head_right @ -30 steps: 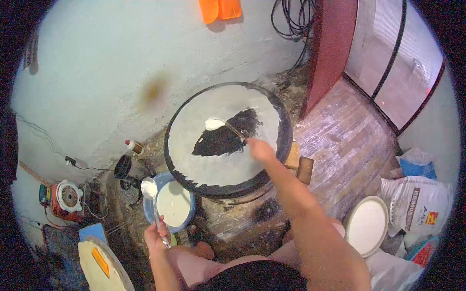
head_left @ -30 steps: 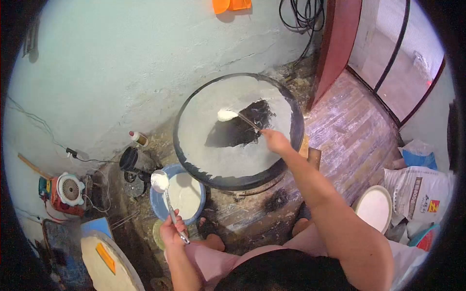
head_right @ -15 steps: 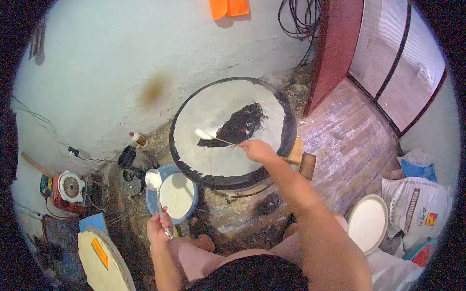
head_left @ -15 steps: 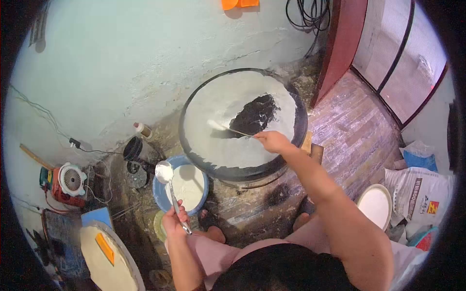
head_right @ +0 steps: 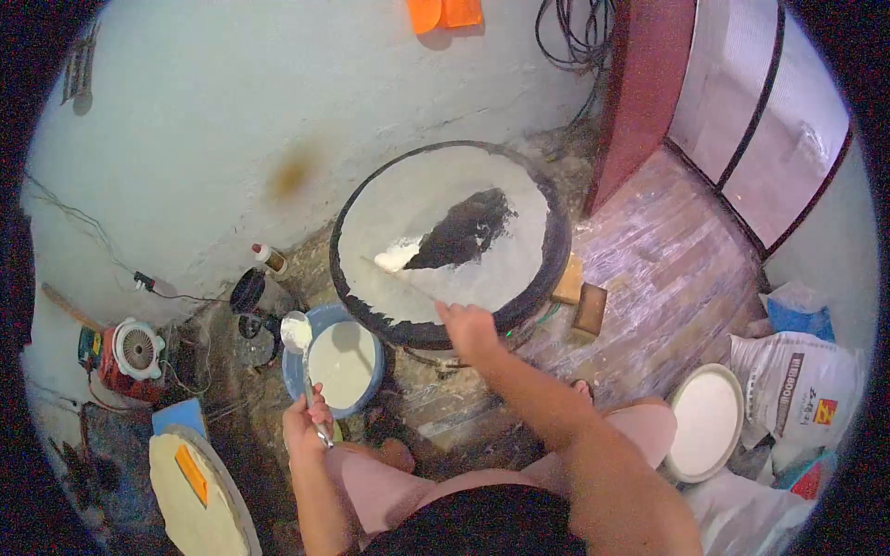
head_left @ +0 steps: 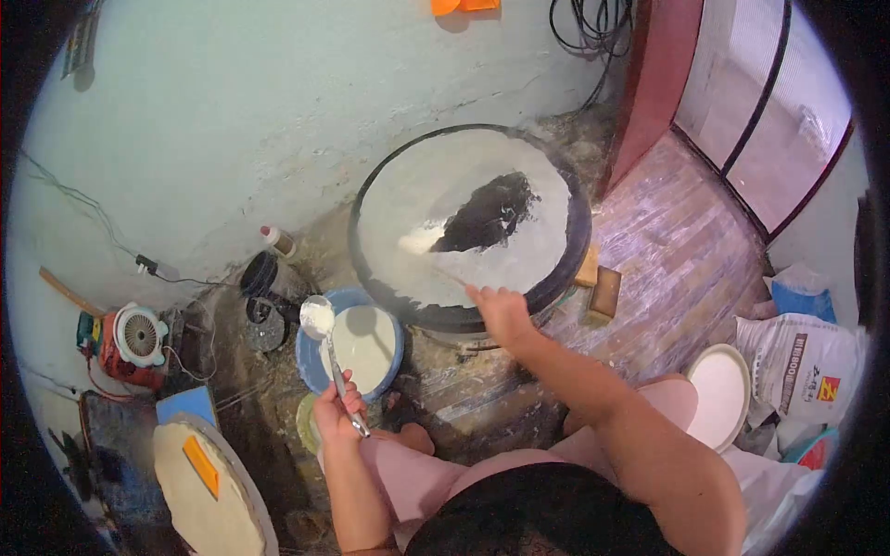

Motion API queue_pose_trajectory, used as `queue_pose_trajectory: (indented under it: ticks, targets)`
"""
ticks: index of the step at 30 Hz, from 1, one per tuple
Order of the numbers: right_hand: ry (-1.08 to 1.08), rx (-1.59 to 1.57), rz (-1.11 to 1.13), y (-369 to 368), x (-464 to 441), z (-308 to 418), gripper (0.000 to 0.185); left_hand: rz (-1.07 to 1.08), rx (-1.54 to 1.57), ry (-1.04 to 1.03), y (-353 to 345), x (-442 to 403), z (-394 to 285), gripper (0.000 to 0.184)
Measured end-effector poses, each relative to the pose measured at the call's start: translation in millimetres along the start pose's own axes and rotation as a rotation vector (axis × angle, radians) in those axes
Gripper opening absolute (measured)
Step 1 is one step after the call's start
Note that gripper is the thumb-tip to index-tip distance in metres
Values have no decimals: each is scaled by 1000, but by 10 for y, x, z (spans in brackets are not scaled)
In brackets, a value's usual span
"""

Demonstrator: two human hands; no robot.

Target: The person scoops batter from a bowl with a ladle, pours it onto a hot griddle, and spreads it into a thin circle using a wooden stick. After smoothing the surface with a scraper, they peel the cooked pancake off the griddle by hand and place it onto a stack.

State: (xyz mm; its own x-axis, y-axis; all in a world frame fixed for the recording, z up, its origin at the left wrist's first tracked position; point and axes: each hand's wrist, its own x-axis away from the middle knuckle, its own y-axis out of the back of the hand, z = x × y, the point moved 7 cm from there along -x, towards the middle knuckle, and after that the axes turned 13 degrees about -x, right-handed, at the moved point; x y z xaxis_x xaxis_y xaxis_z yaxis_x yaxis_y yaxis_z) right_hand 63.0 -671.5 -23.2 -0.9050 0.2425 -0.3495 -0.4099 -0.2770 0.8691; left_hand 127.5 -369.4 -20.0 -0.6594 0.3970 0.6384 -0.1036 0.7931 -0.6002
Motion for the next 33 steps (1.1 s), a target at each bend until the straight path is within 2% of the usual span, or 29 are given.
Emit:
queue_pose_trajectory:
  ticks: [4, 6, 8, 10, 11, 12, 14, 15, 17, 18, 20, 21, 22, 24, 26, 28, 29, 30, 32, 33]
  targets:
    - [-154, 96, -33, 253, -111, -395, 38, 13, 1, -4, 23, 11, -1, 30]
    - [-354, -226, -167, 385, -78, -556, 38, 9, 2, -10, 48, 9, -18, 30]
    - [-326, -279, -216, 329, 38, -421, 38, 2, -4, -15, 34, 21, -24, 29]
    - [-39, -190, -101, 150, 118, -120, 39, -17, -12, -26, 1, 25, -28, 28]
    - [-8, -96, -23, 112, 138, -136, 41, -19, -17, -24, -8, 37, -22, 28]
    - [-12, -100, -24, 153, 120, -243, 41, -3, -3, -7, -34, 48, -12, 28]
    - [-238, 124, -12, 280, 27, -643, 40, 10, 11, 10, -29, 46, -8, 28]
    - [-241, 124, -11, 324, -22, -699, 40, 19, 9, 8, 8, 26, -7, 28]
    - [-429, 56, -52, 470, -44, -913, 41, 38, 4, 11, 20, -9, -3, 28]
    - [-433, 59, -56, 451, -21, -891, 41, 31, 0, 10, 41, -14, -12, 28]
    - [-481, -151, -141, 359, 64, -771, 41, 26, -4, 6, 19, -21, -14, 28]
    - [-376, -135, -43, 300, 79, -645, 39, 8, 7, -1, 6, -4, -12, 28]
    - [-379, -137, -44, 312, 76, -692, 39, -11, 15, -8, 7, 5, -12, 29]
    - [-333, 76, -7, 363, 22, -860, 36, -15, 0, 6, 11, -6, -10, 29]
    - [-403, 97, -70, 441, -1, -1110, 36, -16, -12, 20, 32, -6, -11, 29]
    - [-481, 7, -162, 596, -4, -1241, 37, -20, -49, 11, 47, -32, -17, 29]
    - [-508, -144, -263, 585, 47, -1236, 38, -10, -30, 15, 32, -39, -19, 29]
    - [-512, -141, -265, 530, 125, -1151, 38, -7, -32, 19, 21, -39, -6, 29]
    - [-421, -231, -245, 461, 208, -859, 39, -35, 9, -25, -71, 25, -13, 27]
    - [-325, -207, -162, 410, 205, -746, 37, -18, -12, -39, -27, -7, -24, 29]
